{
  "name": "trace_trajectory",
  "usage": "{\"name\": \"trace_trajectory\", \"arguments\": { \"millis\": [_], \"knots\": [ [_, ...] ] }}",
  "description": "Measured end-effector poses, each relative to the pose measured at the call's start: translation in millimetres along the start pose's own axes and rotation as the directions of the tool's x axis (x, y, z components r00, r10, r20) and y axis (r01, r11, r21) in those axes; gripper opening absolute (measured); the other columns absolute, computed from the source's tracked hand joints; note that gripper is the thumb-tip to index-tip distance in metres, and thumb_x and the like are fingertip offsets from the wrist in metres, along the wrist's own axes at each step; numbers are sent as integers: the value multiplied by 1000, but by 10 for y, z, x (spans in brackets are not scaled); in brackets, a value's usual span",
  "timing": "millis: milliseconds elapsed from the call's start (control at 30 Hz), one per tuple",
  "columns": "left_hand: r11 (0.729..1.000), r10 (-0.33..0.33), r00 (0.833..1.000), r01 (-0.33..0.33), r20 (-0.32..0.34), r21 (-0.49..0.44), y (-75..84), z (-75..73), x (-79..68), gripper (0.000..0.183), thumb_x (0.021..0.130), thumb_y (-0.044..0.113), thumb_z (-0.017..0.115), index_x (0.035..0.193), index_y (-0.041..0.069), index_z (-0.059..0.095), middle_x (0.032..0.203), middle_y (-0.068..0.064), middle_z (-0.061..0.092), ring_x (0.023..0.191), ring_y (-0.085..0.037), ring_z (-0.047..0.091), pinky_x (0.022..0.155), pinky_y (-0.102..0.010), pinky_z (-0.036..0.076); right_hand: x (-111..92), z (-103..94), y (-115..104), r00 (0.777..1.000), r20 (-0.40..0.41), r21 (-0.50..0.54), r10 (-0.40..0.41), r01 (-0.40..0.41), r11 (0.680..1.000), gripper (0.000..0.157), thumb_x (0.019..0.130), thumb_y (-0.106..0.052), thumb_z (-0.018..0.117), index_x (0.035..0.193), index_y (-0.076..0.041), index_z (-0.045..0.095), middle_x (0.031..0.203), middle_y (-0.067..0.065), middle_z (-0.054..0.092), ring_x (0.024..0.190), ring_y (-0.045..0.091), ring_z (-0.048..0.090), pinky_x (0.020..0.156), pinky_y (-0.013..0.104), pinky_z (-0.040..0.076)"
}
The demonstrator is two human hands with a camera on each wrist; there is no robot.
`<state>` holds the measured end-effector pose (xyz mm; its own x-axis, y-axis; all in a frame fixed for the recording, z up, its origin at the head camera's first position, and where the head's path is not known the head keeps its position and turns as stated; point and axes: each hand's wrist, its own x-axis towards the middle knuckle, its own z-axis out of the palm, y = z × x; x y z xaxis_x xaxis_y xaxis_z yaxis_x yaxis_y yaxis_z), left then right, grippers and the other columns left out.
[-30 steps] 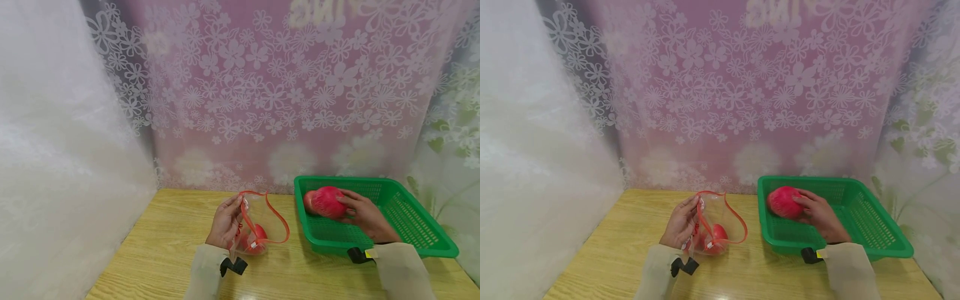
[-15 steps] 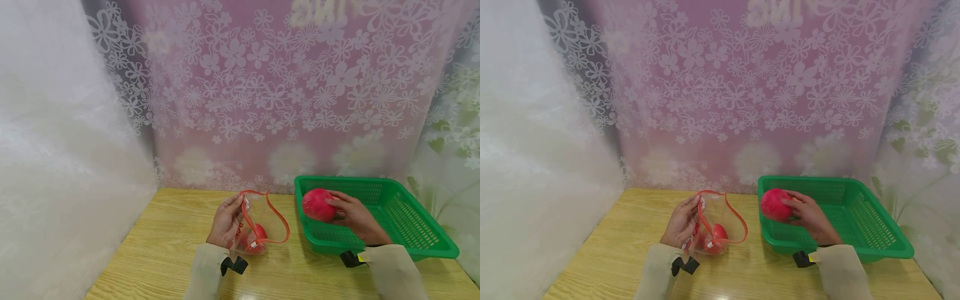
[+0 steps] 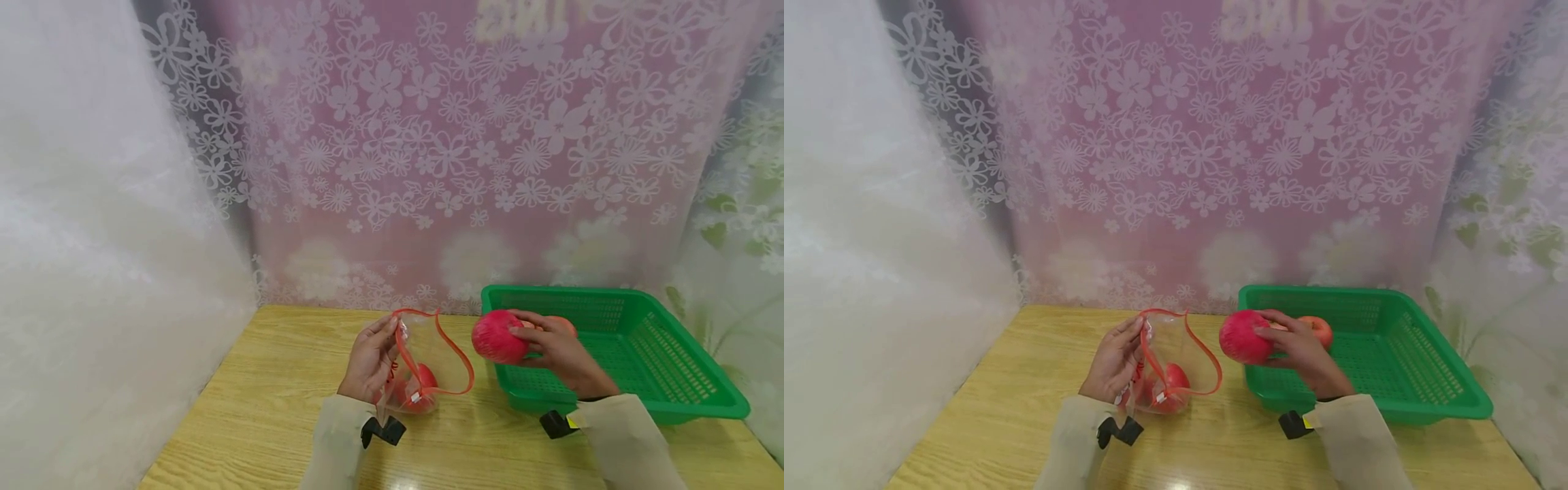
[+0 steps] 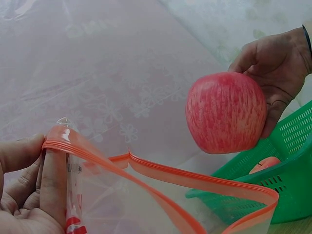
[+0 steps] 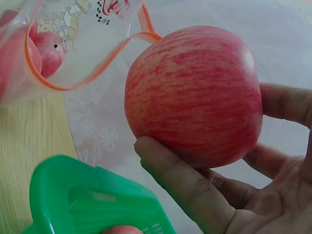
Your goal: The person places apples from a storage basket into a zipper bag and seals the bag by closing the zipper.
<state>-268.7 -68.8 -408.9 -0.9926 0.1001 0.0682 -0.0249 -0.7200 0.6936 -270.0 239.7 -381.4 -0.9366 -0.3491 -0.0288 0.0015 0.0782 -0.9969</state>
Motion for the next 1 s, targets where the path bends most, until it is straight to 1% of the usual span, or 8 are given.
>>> {"name": "trace_trajectory", "arguments": {
  "millis": [133, 233, 367, 433, 533, 667, 833, 1000],
  "knots": [
    [1000, -2, 1000, 2, 9, 1, 4, -8, 3, 21, 99, 5, 52, 93, 7, 71, 79, -4, 68, 68, -8, 67, 65, -17, 57, 23, 56, -11, 1000, 14, 10, 0, 0, 1000, 60, 101, -24, 53, 149, 0, 28, 150, 30, 19, 105, 22, 62, 86, 46, 56],
    [1000, -1, 1000, 1, 18, 7, 2, -12, 5, 21, 100, 5, 52, 93, 7, 71, 80, -4, 68, 69, -8, 67, 66, -17, 57, 34, 100, -21, 1000, 23, -8, -7, 7, 1000, 59, 100, -25, 55, 148, -1, 31, 148, 31, 21, 106, 25, 62, 87, 49, 55],
    [1000, -5, 1000, 5, 8, 6, -4, -9, 5, 20, 100, 5, 51, 94, 6, 71, 81, -4, 68, 70, -8, 67, 67, -17, 57, 58, 167, -17, 1000, 22, -34, -14, 14, 999, 58, 99, -26, 57, 146, -1, 34, 146, 30, 26, 108, 29, 60, 87, 52, 54],
    [1000, -7, 1000, 7, -3, 4, -8, -9, 3, 19, 100, 5, 51, 96, 5, 70, 81, -4, 68, 70, -9, 67, 67, -17, 57, 76, 204, -9, 1000, 14, -32, -11, 11, 999, 58, 98, -26, 58, 145, -1, 36, 146, 28, 28, 109, 30, 60, 86, 51, 55],
    [1000, -9, 1000, 9, -22, 1, -15, -10, -1, 20, 100, 4, 51, 95, 5, 70, 81, -5, 68, 70, -9, 68, 67, -17, 57, 89, 254, -5, 1000, 17, -29, -14, 14, 999, 59, 98, -25, 58, 145, 2, 34, 147, 27, 26, 111, 31, 58, 84, 49, 56],
    [1000, -6, 1000, 6, -21, 0, -22, -9, -5, 23, 100, 4, 49, 93, 7, 71, 80, -5, 67, 69, -9, 67, 66, -17, 57, 92, 315, -13, 999, 29, -30, -19, 20, 999, 60, 98, -24, 57, 146, 4, 33, 148, 28, 23, 114, 33, 56, 84, 49, 56],
    [1000, -2, 1000, 2, -13, -4, -21, -5, -5, 24, 101, 4, 48, 93, 7, 71, 80, -6, 67, 68, -9, 67, 66, -17, 57, 109, 397, -21, 999, 29, -35, -16, 17, 999, 60, 97, -25, 60, 146, 1, 36, 146, 28, 28, 112, 35, 58, 83, 51, 56],
    [1000, 1, 1000, -1, 1, 1, -11, -7, 1, 24, 100, 4, 49, 93, 7, 71, 79, -5, 68, 69, -9, 68, 66, -17, 57, 124, 463, -41, 1000, 19, -27, -14, 15, 1000, 61, 96, -26, 62, 146, -1, 37, 143, 27, 33, 110, 33, 60, 83, 52, 56]
  ]
}}
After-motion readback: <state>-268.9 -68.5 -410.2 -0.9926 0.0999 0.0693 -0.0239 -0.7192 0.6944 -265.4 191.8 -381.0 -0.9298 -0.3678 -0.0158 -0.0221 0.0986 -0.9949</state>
